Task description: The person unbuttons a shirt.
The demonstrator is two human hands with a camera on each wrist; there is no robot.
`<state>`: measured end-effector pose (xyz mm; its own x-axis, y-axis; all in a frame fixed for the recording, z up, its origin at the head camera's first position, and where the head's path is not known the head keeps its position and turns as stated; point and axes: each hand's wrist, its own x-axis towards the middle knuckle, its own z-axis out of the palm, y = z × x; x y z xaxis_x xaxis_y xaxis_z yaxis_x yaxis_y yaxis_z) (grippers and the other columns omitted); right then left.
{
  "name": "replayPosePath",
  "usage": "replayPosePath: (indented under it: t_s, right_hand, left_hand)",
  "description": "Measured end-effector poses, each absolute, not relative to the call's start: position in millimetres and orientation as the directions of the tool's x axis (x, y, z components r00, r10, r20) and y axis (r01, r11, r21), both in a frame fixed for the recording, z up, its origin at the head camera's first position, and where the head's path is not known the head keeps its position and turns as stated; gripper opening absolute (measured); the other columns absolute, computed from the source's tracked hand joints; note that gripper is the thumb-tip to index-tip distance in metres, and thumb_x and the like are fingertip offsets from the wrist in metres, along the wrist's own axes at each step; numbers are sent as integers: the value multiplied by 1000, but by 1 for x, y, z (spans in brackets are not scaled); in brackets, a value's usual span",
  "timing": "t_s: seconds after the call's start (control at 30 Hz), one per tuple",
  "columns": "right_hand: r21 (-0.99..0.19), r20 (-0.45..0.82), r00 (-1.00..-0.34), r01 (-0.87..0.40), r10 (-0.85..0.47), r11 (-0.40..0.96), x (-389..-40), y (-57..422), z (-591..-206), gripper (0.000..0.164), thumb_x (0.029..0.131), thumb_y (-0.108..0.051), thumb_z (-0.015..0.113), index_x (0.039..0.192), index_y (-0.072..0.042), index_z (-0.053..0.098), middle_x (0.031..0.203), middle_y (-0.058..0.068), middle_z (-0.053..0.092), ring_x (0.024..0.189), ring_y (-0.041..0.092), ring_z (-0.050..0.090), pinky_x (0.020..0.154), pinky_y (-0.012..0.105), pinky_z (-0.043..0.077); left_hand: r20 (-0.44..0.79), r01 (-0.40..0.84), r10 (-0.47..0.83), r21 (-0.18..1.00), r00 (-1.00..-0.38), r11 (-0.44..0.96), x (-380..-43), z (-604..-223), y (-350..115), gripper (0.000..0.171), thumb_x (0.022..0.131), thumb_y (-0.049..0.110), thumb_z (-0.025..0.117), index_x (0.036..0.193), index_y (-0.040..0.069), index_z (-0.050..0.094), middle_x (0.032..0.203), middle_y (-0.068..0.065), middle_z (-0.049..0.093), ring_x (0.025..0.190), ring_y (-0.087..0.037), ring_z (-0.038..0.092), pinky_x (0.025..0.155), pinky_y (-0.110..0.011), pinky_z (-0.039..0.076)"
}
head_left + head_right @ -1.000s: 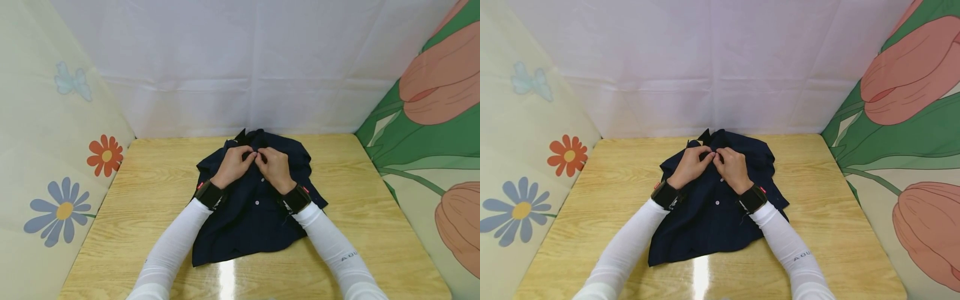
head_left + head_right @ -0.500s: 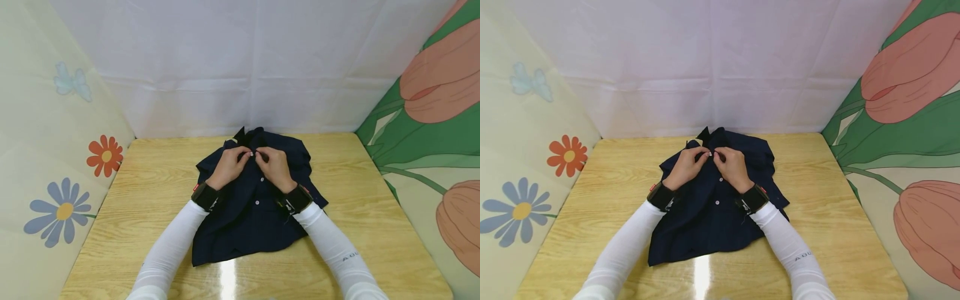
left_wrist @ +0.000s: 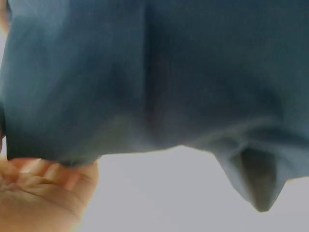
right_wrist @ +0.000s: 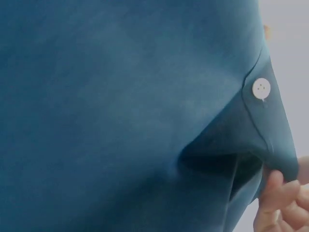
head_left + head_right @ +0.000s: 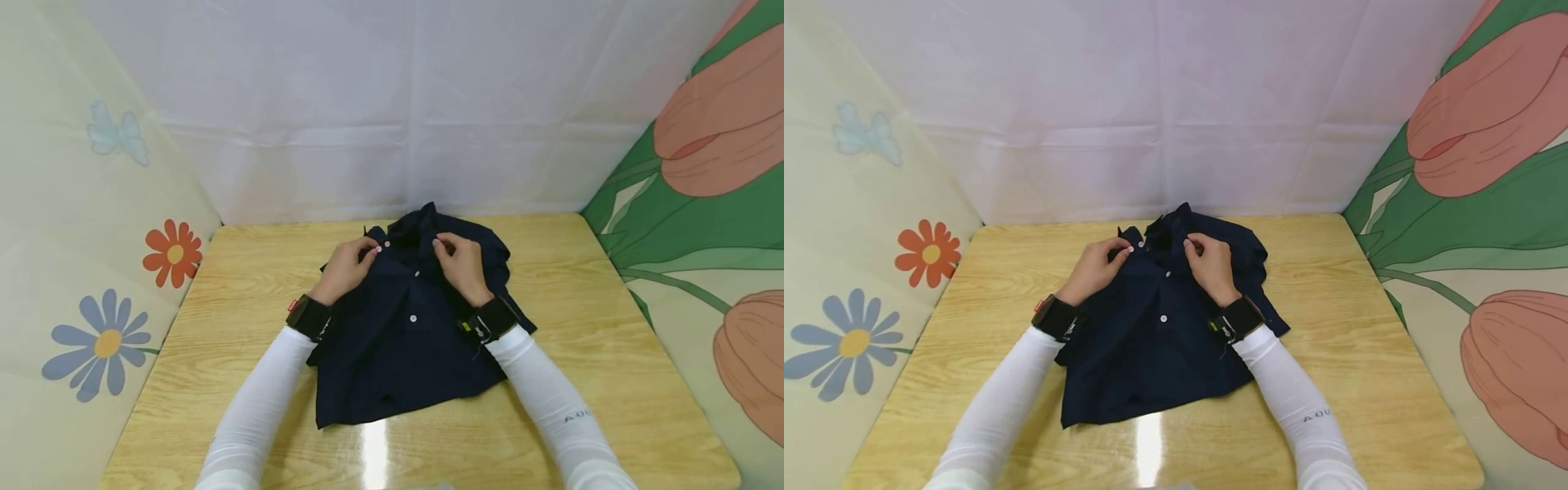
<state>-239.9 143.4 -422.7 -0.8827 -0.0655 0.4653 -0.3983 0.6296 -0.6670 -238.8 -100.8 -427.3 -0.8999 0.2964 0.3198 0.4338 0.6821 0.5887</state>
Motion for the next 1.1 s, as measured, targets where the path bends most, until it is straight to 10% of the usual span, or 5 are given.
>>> replayPosePath:
  t_s: [0.23,0.57,0.77,1.1]
  right_hand:
    - [-636,505,-859,-433,-79,639,-255,133,-405,24,93,-22,57,104,-6,70,80,11,70,64,20,60,60,32,46]
    - [-588,545,-825,-504,-151,633,-271,125,-386,26,94,-22,55,106,-4,69,80,13,68,65,23,60,63,35,47]
    - [-645,482,-863,-466,-151,606,-278,124,-389,30,94,-24,55,114,-5,65,91,13,70,72,22,64,66,34,50]
    - [-523,516,-824,-519,-233,676,-245,121,-394,30,90,-36,59,100,-10,69,85,4,69,68,13,63,63,31,49]
  left_hand:
    - [292,622,550,391,-783,678,-236,-399,-71,31,94,7,44,121,12,60,124,-6,60,116,-23,55,104,-44,35]
    - [2,621,697,454,-717,639,-252,-399,-46,19,97,24,48,108,17,62,104,-1,63,90,-16,57,92,-40,39]
    - [112,501,569,630,-815,593,-258,-414,-50,15,93,23,55,103,17,65,94,-1,64,75,-14,57,70,-28,44]
    - [229,299,193,760,-954,576,-243,-416,-52,13,85,25,65,94,16,66,97,-4,69,86,-19,63,76,-34,48]
